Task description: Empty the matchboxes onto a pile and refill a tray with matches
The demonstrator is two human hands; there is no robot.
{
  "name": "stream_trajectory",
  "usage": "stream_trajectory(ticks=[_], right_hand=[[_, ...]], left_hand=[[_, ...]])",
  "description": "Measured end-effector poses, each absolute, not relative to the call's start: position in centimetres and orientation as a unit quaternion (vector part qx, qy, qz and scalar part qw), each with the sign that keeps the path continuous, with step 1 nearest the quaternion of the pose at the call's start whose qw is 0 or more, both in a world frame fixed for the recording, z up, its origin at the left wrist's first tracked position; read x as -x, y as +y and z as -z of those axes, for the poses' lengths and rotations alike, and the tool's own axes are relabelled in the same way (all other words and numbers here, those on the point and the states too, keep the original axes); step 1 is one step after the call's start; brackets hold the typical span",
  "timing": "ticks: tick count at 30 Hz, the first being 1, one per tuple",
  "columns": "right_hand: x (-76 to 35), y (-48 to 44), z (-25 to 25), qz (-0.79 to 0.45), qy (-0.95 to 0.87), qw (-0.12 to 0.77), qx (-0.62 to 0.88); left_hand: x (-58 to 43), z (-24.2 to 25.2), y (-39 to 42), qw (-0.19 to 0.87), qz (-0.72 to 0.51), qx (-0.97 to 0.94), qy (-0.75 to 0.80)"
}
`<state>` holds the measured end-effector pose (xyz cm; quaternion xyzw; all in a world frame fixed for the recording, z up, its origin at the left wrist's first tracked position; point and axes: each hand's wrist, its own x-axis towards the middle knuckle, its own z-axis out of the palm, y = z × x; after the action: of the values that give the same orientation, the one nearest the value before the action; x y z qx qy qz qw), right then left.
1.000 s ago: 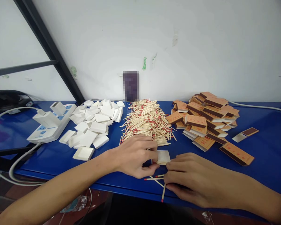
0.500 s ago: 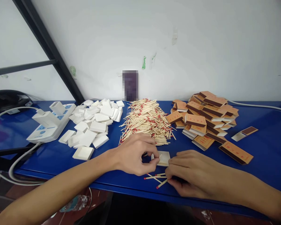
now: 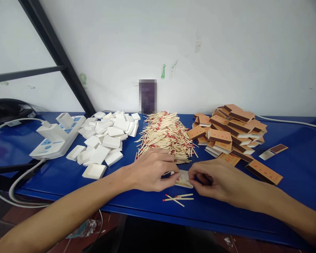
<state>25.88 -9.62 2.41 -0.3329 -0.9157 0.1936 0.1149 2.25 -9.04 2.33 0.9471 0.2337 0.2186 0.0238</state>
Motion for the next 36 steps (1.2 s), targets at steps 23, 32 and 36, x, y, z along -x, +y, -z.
stream_trajectory(ticks=[23,32,36], right_hand=[[-24.9,-10.3,-2.0,-0.144,-0.930,0.147,0.305],[-25.0,-10.4,-1.8,-0.095,-0.938,0.228,0.242],[-25.1,-10.8,-2.0,-0.044,-0.949,0.257,0.177]], left_hand=[[-1.6,-2.8,-8.9,-0.081,-0.171,-0.971,0.145],[-1.5,-2.7,-8.7,-0.082,-0.175,-0.971,0.143],[-1.6,-3.2,-9.4,-0.068,-0.194,-0.972,0.116]])
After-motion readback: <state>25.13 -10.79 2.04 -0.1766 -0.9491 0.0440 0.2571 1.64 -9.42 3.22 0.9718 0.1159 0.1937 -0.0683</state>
